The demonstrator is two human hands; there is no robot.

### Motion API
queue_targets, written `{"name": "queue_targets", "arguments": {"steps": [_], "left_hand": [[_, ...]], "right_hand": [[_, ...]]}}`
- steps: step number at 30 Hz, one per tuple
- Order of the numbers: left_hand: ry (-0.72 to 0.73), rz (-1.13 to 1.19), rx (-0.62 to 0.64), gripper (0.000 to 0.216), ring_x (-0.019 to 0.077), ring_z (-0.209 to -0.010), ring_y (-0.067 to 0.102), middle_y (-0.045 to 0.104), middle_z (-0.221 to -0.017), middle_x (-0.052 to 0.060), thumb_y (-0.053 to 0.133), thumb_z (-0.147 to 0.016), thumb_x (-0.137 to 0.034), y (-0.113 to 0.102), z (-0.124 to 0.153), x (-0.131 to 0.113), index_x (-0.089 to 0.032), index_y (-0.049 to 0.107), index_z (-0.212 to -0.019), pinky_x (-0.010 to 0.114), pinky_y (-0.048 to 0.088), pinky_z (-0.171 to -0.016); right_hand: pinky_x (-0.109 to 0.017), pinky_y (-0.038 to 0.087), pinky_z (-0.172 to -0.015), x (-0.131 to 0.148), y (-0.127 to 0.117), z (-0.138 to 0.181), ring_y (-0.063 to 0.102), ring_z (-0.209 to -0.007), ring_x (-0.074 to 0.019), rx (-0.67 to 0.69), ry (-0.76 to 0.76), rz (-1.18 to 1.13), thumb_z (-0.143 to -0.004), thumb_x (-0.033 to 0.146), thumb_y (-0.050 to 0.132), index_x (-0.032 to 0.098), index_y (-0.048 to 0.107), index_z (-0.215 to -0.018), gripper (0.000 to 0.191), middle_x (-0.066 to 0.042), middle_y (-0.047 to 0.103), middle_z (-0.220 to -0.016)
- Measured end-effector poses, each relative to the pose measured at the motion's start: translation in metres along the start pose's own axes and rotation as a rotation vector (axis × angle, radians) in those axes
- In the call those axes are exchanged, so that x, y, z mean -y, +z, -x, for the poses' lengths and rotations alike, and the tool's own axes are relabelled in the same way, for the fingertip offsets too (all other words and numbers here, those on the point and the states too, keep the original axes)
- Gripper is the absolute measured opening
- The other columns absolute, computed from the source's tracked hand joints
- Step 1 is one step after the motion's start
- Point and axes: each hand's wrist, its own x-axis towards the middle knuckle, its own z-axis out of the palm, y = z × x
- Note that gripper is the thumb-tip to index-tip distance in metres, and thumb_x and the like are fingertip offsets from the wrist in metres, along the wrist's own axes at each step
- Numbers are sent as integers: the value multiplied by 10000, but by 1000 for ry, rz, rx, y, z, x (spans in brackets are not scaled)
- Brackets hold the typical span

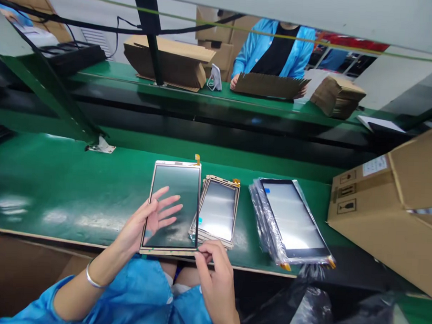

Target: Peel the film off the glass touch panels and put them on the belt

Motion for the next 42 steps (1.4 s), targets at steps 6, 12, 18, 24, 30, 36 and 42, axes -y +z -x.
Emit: {"name": "queue_targets", "arguments": {"steps": [6,12,18,24,30,36,42], "left_hand": [[93,0,57,327,265,-1074,646,664,-1209,82,528,-928,-284,4,15,1,-244,540,-1252,337,561,-810],[144,-12,58,344,285,-1232,529,572,-1344,93,514,-937,-296,7,12,9,-250,544,-1277,371,523,-881],[1,32,118,450,296,-1182,570,604,-1301,129,573,-900,-361,9,10,28,-236,491,-1324,424,462,-947],[-312,210,296,600,294,-1046,654,695,-1141,138,518,-814,-656,20,23,53,-197,614,-1188,372,545,-785],[-248,22,305,499,289,-1127,615,624,-1282,107,716,-803,-302,12,27,46,-273,555,-1274,341,555,-805],[35,-16,77,330,253,-1129,618,611,-1306,65,628,-874,-237,3,17,15,-265,615,-1202,296,566,-819],[129,-61,-21,356,231,-1080,649,652,-1249,61,625,-870,-240,13,18,6,-270,590,-1223,265,574,-793]], "right_hand": [[-235,453,-609,4,0,1,546,-694,-144,1,-5,26,-902,164,504,207,526,-785,126,-10,555,-754],[-244,443,-660,9,-2,9,541,-721,-144,-42,-202,250,-903,127,487,203,517,-815,120,-21,553,-778],[-240,504,-590,48,4,-11,630,-668,-111,324,27,-287,-966,257,405,211,481,-835,159,-70,627,-1005],[-339,559,-748,75,13,-114,696,-840,-166,328,141,-616,-941,390,474,217,434,-805,224,-66,708,-940],[-399,484,-848,72,-82,-162,659,-964,-203,-863,-472,64,-925,260,479,233,495,-830,100,-36,665,-908],[-311,487,-665,24,-66,-53,607,-663,-159,-585,-171,225,-836,181,604,209,583,-794,54,4,599,-712],[-237,507,-607,-4,1,16,595,-692,-135,-103,123,-72,-870,187,552,199,604,-901,61,-12,575,-785]]}}
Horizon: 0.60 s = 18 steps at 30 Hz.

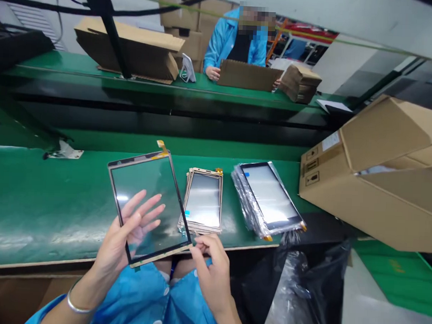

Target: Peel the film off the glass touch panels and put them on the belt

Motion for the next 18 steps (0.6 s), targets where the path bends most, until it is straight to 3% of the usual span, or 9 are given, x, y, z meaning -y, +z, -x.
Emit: {"name": "queue_targets", "arguments": {"steps": [7,13,18], "left_hand": [[34,-58,-18,368,241,-1085,647,667,-1227,51,637,-860,-264,0,6,2,-295,592,-1224,270,574,-793],[56,-102,19,364,264,-1099,637,673,-1217,51,660,-845,-288,1,16,6,-307,610,-1205,299,565,-823],[142,-109,-16,344,250,-1082,647,675,-1208,39,654,-849,-283,9,14,10,-310,610,-1189,288,566,-809]], "right_hand": [[-238,478,-590,14,-7,-9,567,-678,-133,28,-2,-40,-880,165,535,200,586,-810,94,-15,563,-774],[-236,463,-594,9,-9,-12,543,-670,-132,69,-8,13,-898,181,502,199,550,-778,130,-10,534,-754],[-265,473,-604,16,-3,1,545,-665,-147,69,-149,130,-904,151,465,215,528,-752,177,-12,540,-724]]}}
